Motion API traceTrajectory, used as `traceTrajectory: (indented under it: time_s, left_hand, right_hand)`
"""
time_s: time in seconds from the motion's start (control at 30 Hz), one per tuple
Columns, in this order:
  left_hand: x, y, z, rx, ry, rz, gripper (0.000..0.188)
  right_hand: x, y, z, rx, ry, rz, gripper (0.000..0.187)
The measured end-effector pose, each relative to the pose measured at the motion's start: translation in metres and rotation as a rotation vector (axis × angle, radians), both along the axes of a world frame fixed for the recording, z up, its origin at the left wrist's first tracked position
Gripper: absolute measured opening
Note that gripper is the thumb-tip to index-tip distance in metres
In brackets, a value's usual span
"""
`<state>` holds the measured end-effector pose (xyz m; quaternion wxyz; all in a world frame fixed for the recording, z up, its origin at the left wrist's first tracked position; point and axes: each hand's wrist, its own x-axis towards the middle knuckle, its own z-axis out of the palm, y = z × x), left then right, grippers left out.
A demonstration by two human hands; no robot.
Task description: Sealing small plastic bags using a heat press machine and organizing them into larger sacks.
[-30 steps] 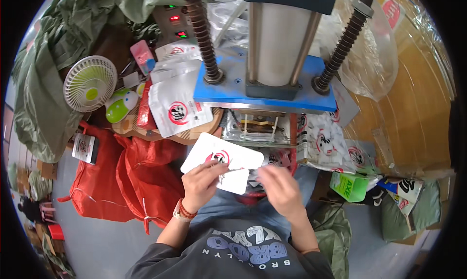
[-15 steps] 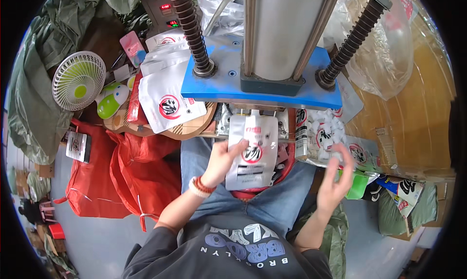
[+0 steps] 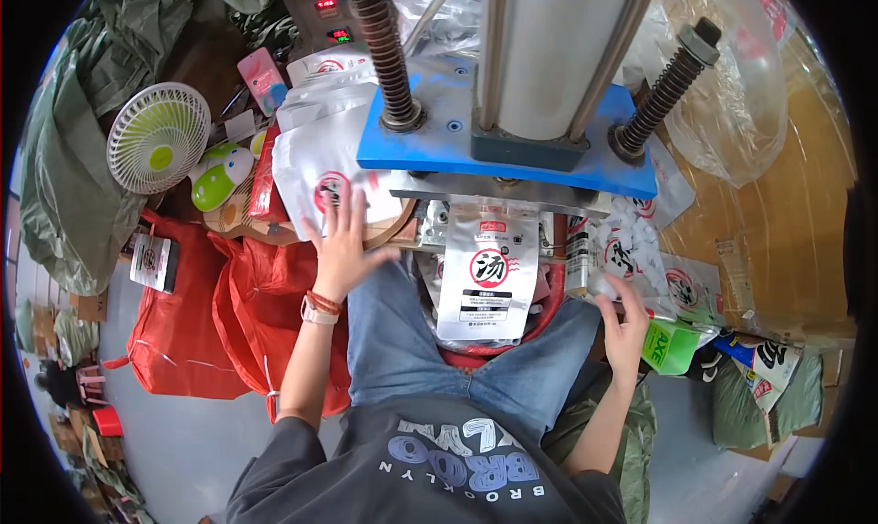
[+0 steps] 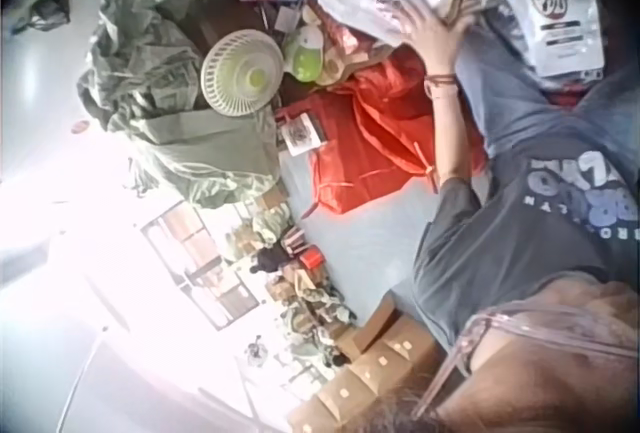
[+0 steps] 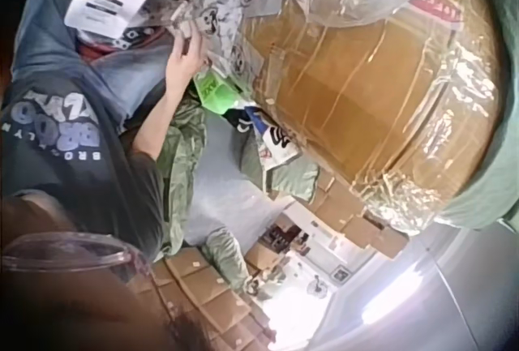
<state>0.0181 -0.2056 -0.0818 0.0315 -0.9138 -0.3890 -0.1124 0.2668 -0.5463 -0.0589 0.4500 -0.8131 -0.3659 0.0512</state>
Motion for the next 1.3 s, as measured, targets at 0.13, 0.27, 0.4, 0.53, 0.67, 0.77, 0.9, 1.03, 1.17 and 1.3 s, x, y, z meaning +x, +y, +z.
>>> traceTrajectory:
  time_s: [0.13,0.27,0.4,0.53,0.67,0.77,0.9,1.03,1.17,1.3]
  left_hand:
    - [-0.033,-0.007,-0.005,-0.064,-0.344,-0.244,0.043]
    - [-0.043,-0.044,0.027,-0.357,-0.638,-0.177,0.032]
    - [-0.029,-0.088,0.057,-0.126,-0.647,-0.429,0.036]
    - [-0.031,-0.104,0.085,-0.022,-0.532,-0.66,0.021]
    - [-0.021,-0.106,0.082,-0.335,-0.706,-0.803,0.02]
    - [0.009,-0.113,0.05,-0.798,-0.71,-0.614,0.018]
    - [0.022,-0.117,0.023,-0.802,-0.769,-0.614,0.018]
    - [0.008,-0.114,0.039,-0.794,-0.732,-0.58,0.031]
    - [0.002,-0.116,0.068,-0.4,-0.59,-0.706,0.029]
    - [0.004,-0.121,0.08,-0.442,-0.675,-0.826,0.027]
  right_hand:
    - [-0.021,0.01,0.025,0.264,-0.057,-0.135,0.029]
    - [-0.067,0.033,0.073,0.278,-0.41,0.041,0.037]
    - [-0.089,0.081,0.089,0.095,-0.663,0.271,0.043]
    - [-0.09,0.079,0.094,0.186,-0.622,0.578,0.037]
    - [-0.083,0.067,0.095,0.455,-0.295,0.609,0.037]
    - [-0.077,0.07,0.093,0.1,-0.172,0.448,0.033]
    - [-0.066,0.067,0.093,0.4,-0.502,0.18,0.036]
    - [-0.063,0.05,0.091,0.255,-0.538,0.191,0.033]
    - [-0.07,0.045,0.085,0.236,-0.429,0.481,0.031]
    - [-0.076,0.045,0.083,0.41,-0.396,0.402,0.035]
